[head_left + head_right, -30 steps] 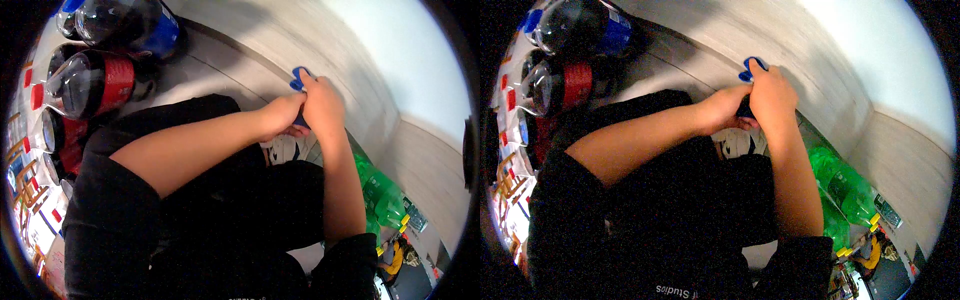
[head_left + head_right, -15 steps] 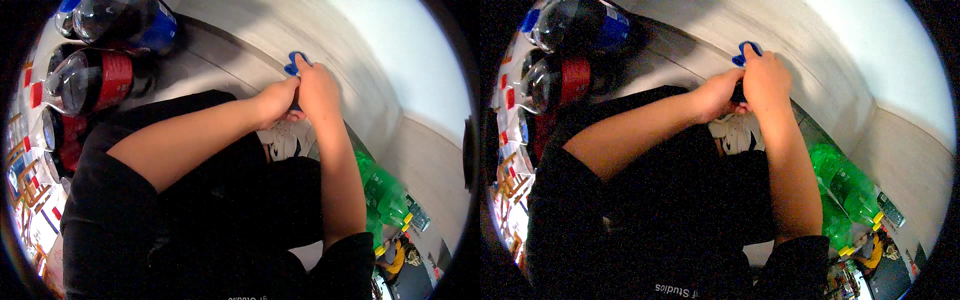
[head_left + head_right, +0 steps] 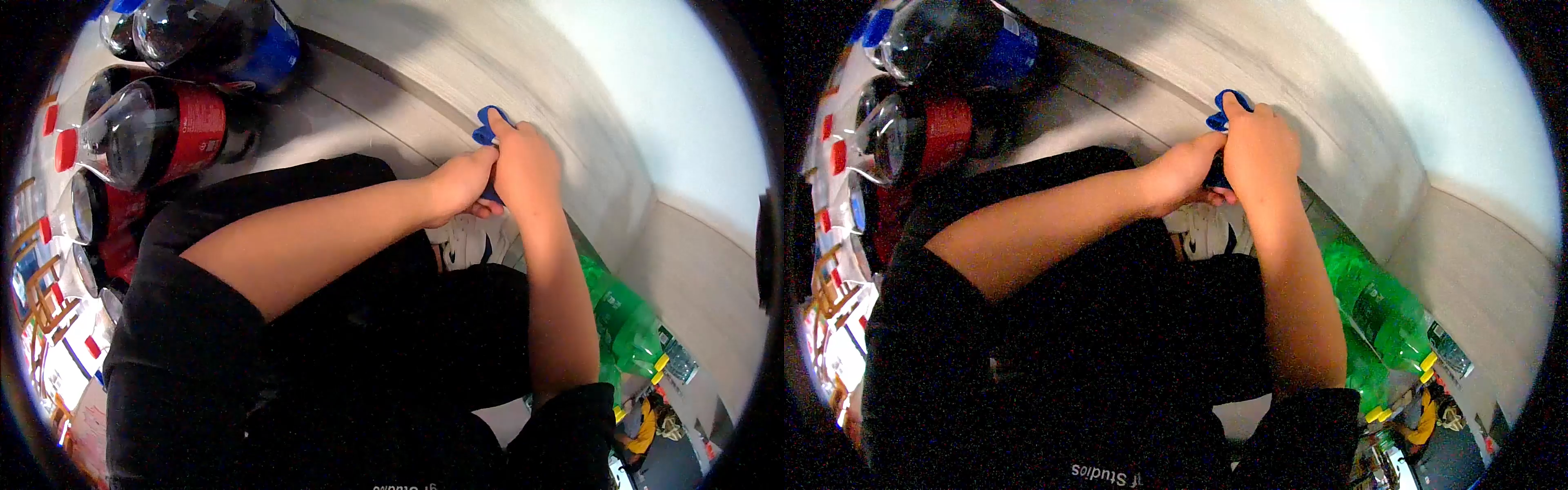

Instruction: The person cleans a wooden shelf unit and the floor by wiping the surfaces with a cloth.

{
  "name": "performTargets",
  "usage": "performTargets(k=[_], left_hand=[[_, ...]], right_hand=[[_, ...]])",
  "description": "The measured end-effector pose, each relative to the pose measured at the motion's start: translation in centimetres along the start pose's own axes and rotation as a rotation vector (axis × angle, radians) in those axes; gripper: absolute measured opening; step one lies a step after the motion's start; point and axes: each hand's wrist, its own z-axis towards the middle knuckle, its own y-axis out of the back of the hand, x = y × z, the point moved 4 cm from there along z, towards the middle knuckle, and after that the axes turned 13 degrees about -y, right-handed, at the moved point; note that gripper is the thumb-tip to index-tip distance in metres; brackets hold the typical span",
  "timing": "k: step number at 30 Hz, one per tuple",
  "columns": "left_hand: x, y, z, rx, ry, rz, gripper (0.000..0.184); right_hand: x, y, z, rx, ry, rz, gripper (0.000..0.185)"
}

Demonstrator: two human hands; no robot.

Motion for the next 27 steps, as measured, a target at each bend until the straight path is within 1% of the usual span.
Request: performTargets(k=[2,6,8,10,12,13,14,15,16,17,18,20,22,23,25,26,27], left_hand=[[0.4,0.6,0.9,0.017,-0.023,-0.042,0.043],[0.4,0.5,1.0,-0.002,-0.024,-0.032,0.044],[0.4,-0.1,0.3,0.005,-0.001,0.006,0.045],[0.4,-0.3,0.3,0.007,0.007,0.017,0.046],[0.6,0.0,0.6,-0.039,-0.003,-0.002,0.044],[0.7,0.1,0.7,-0.039,0.000,-0.005,0.044],[0.6,0.4,0.9,-0.059,-0.039,-0.009,0.046],[0.4,0.5,1.0,-0.080,-0.079,-0.010,0.049],[0.4,0.6,0.9,-0.081,-0.079,-0.008,0.049],[0.1,1.0,0.8,-0.133,-0.145,-0.031,0.050],[-0.3,1.4,0.7,-0.185,-0.214,-0.052,0.051],[-0.7,1.9,0.9,-0.233,-0.197,-0.081,0.053],[-0.6,2.2,1.3,-0.150,-0.249,-0.083,0.054],[-0.3,2.0,1.3,-0.151,-0.251,-0.084,0.054],[0.5,1.2,1.1,-0.093,-0.139,-0.023,0.055],[0.5,1.3,1.1,-0.098,-0.140,-0.024,0.055],[0.3,1.2,1.0,-0.107,-0.150,-0.040,0.051]], right_hand=[[0.1,-0.2,0.2,-0.091,-0.006,0.065,0.040],[0.0,0.3,-0.1,-0.112,0.018,0.044,0.040],[-0.4,0.3,-0.3,0.057,-0.021,-0.031,0.042],[-0.4,0.3,-0.3,0.036,-0.021,-0.026,0.042],[-0.4,-0.1,-0.3,0.029,-0.020,-0.022,0.042],[-0.2,-0.1,-0.3,-0.018,0.016,0.025,0.042],[0.0,0.0,-0.1,-0.067,0.052,0.075,0.042],[0.3,-0.1,0.1,-0.067,0.052,0.076,0.042],[1.1,-0.1,0.3,-0.121,0.105,0.053,0.041],[1.9,0.0,0.6,-0.175,0.156,0.030,0.040],[2.4,0.2,1.0,-0.181,0.157,0.033,0.040],[3.4,0.5,1.8,-0.173,0.134,0.023,0.044],[3.2,0.4,1.6,-0.160,0.131,0.002,0.044],[2.8,0.2,1.2,-0.148,0.126,-0.015,0.044],[2.2,0.0,0.8,-0.140,0.128,-0.031,0.044],[2.0,-0.1,0.7,-0.129,0.123,-0.025,0.041],[1.8,-0.1,0.6,-0.119,0.113,-0.020,0.037]])
